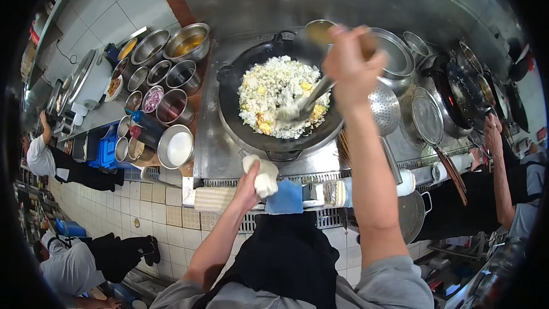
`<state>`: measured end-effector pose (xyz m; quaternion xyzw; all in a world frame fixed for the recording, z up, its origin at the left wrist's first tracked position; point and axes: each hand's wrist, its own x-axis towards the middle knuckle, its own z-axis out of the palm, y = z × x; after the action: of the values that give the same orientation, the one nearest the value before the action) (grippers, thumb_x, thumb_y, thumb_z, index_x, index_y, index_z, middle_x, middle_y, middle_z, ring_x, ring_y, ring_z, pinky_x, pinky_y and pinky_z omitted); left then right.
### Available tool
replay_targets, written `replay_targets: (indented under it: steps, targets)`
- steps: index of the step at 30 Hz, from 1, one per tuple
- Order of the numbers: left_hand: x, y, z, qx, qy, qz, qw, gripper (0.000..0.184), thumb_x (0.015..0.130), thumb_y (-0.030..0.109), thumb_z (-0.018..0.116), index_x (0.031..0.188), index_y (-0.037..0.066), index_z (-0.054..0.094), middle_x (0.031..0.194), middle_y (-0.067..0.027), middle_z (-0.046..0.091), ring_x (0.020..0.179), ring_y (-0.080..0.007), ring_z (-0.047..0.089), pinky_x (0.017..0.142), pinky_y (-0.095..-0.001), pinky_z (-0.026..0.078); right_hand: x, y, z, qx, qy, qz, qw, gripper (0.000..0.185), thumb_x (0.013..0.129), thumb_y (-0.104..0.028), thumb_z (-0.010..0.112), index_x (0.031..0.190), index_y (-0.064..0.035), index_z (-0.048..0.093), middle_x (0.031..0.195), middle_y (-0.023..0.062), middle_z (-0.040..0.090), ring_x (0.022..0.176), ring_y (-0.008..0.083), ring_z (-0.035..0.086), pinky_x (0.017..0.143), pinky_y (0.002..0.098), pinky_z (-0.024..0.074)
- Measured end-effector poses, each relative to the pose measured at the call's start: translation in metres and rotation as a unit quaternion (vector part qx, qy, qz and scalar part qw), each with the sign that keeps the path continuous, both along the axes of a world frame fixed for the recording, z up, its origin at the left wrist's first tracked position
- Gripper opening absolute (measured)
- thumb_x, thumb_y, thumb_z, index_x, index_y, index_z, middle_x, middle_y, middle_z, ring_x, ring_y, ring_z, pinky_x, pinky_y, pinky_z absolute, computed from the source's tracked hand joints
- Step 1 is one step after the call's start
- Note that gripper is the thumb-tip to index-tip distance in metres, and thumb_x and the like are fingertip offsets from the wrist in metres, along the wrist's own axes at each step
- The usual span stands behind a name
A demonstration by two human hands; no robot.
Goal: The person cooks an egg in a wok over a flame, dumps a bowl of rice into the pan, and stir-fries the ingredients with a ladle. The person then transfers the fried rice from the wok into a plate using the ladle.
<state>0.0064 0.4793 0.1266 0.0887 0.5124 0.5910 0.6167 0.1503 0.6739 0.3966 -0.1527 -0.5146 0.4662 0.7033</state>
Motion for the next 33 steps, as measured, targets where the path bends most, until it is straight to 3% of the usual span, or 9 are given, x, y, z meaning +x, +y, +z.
replay_targets:
  steps: [4,8,13,18,20,24,27,30,33]
  targets:
    - [0.006,0.028,0.008,-0.007,-0.066,-0.06,0.996,0.055,0.091,0.057,0.044,0.109,0.006,0.052,0.092,-0.011,0.064,0.08,-0.0226,0.066,0.059,-0.0383,0.053,-0.007,0.033,-0.025,-0.009,-0.017,0.061,0.998,0.035,0.085,-0.014,0.062,0.056,-0.0094,0.042,0.045,-0.0002,0.043,0.036,0.0093,0.04,0.036,0.0247,0.0306]
    - [0.016,0.046,-0.003,-0.018,-0.09,-0.044,0.995,0.049,0.09,0.056,0.048,0.104,0.009,0.051,0.084,-0.0098,0.063,0.072,-0.0235,0.064,0.056,-0.04,0.052,0.054,0.014,0.018,-0.01,0.014,0.062,0.998,0.037,0.086,-0.015,0.058,0.054,-0.0099,0.04,0.042,-0.0015,0.033,0.033,0.009,0.03,0.034,0.0271,0.021]
    - [0.02,0.071,-0.019,-0.016,-0.119,0.041,0.992,0.009,0.082,0.013,0.055,0.09,0.008,0.054,0.079,-0.0085,0.061,0.071,-0.0234,0.063,0.056,-0.0396,0.054,0.047,0.041,-0.049,-0.143,0.093,0.028,0.985,0.032,0.085,-0.015,0.054,0.058,-0.0097,0.038,0.046,0.0014,0.033,0.038,0.0128,0.033,0.042,0.0322,0.0291]
    - [0.058,-0.038,0.085,-0.066,-0.122,0.079,0.987,0.012,0.086,0.011,0.05,0.097,0.009,0.05,0.088,-0.0118,0.062,0.074,-0.0245,0.064,0.06,-0.0405,0.057,0.091,0.038,-0.002,-0.242,0.087,0.01,0.966,0.033,0.084,-0.021,0.058,0.06,-0.0144,0.037,0.047,-0.0035,0.023,0.038,0.0097,0.022,0.041,0.0285,0.0222]
    - [0.062,-0.031,0.086,-0.032,-0.125,0.082,0.988,0.01,0.085,0.012,0.052,0.094,0.008,0.051,0.086,-0.0113,0.063,0.071,-0.0243,0.064,0.058,-0.04,0.056,0.084,0.044,0.006,-0.205,0.065,-0.018,0.976,0.034,0.083,-0.022,0.062,0.059,-0.014,0.039,0.046,-0.0035,0.027,0.036,0.0091,0.025,0.038,0.0266,0.021]
    - [0.035,0.027,-0.004,-0.002,-0.072,0.035,0.997,0.016,0.085,0.017,0.054,0.093,0.002,0.055,0.084,-0.0114,0.064,0.069,-0.0228,0.064,0.057,-0.0393,0.055,0.012,0.052,0.004,-0.091,0.063,-0.11,0.988,0.034,0.082,-0.019,0.064,0.058,-0.0089,0.043,0.044,0.0015,0.038,0.034,0.0125,0.034,0.036,0.0281,0.0271]
    - [0.057,-0.054,0.023,-0.088,-0.087,0.072,0.99,0.027,0.081,0.008,0.054,0.108,0.004,0.049,0.095,-0.0137,0.061,0.082,-0.0289,0.065,0.06,-0.0425,0.057,0.015,0.045,0.025,-0.081,0.086,-0.09,0.989,0.034,0.083,-0.017,0.063,0.057,-0.0079,0.042,0.044,0.0025,0.037,0.035,0.0133,0.035,0.037,0.0289,0.0288]
    - [0.055,-0.09,0.063,-0.103,-0.116,0.023,0.988,0.024,0.08,0.006,0.054,0.104,0.005,0.05,0.092,-0.0135,0.062,0.074,-0.0283,0.065,0.053,-0.0394,0.056,0.034,0.031,0.052,-0.1,0.111,-0.062,0.987,0.032,0.082,-0.016,0.062,0.058,-0.0074,0.043,0.044,0.0022,0.037,0.036,0.0133,0.036,0.039,0.029,0.0302]
    - [0.027,-0.021,0.076,-0.073,-0.165,0.012,0.984,0.014,0.082,0.01,0.055,0.095,0.006,0.052,0.082,-0.0107,0.062,0.066,-0.0254,0.064,0.053,-0.0383,0.055,0.022,0.016,0.05,-0.076,0.06,-0.11,0.989,0.024,0.079,-0.015,0.064,0.062,-0.0063,0.048,0.047,0.003,0.046,0.035,0.0125,0.043,0.035,0.0268,0.0313]
